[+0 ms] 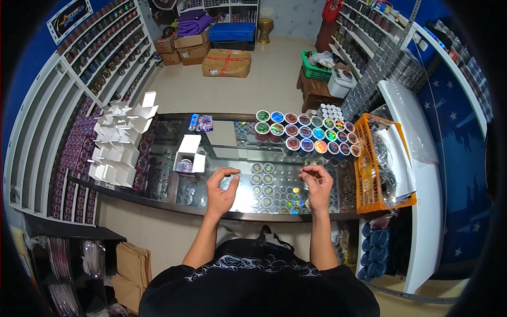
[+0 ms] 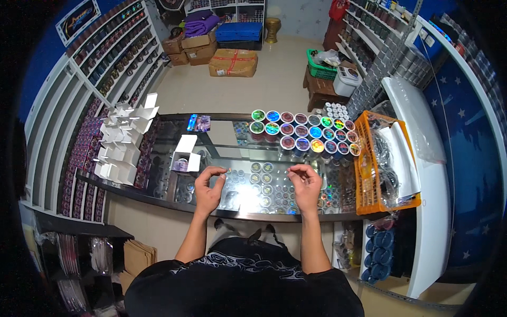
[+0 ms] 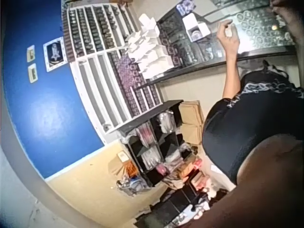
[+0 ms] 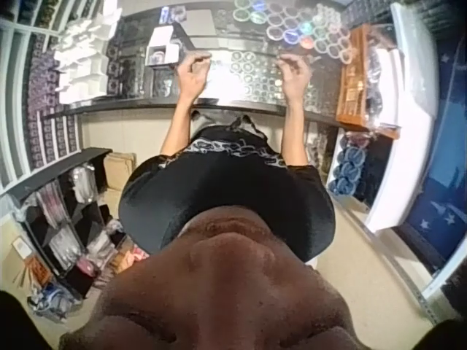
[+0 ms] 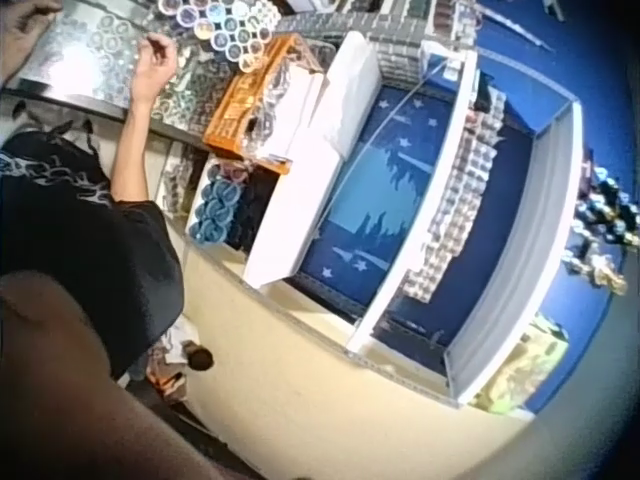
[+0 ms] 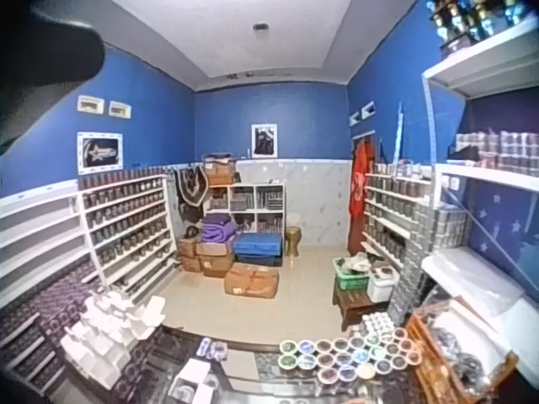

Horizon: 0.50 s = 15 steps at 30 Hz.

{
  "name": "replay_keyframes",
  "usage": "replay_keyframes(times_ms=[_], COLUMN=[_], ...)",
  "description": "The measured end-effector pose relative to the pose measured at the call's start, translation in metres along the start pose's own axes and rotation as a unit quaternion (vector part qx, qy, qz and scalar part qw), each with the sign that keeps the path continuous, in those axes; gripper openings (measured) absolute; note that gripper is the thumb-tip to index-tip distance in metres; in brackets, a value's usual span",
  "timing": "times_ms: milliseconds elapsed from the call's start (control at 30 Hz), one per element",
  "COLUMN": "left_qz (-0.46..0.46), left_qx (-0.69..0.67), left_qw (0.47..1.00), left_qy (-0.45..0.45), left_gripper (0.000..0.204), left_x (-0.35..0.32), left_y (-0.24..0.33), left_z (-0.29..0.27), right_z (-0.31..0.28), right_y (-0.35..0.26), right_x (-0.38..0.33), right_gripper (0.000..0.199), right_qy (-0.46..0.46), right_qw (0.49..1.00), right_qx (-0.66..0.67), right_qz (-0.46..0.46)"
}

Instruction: Assembling and folding small cardboard boxes for toys and placing items inside them.

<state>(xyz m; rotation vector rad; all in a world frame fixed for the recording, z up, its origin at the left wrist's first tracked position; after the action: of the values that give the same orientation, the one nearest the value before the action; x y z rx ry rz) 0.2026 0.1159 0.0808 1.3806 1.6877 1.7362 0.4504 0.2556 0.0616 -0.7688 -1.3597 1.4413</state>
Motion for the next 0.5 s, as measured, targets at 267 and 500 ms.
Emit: replay_keyframes(times_ms=[267,500], left_qz=[-0.015,-0.022], left_qx=[-0.003,-0.017], left_qw=[1.0,0.999], left_qy=[-0.012,-0.023], left_gripper=[0.01,0.008], left_x=[-0.01,-0.01], left_y=[0.021,0.02], left_z=[0.031,0.028], right_z=[-0.034,-0.033], right_y=[-0.018,-0.02], right_x=[-0.012,-0.017], right_gripper=[0.009,0.011], right_qy=[0.005,0.02], right_qw=[1.0,1.0], right_qx=[0.007,0.016], right_qz=[-0.011,-0.003])
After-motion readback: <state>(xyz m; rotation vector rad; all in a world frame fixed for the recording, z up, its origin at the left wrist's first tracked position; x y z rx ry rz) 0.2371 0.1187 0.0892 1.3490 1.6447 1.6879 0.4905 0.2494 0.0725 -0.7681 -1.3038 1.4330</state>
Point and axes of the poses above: each hand's wrist, its own x-axis towards the middle knuckle, its own z-axis out of the palm, y = z × x, the point moved 8 cm from there along x, towards the middle knuckle, and after that the axes turned 5 degrees about -y, right-handed, at the moved point
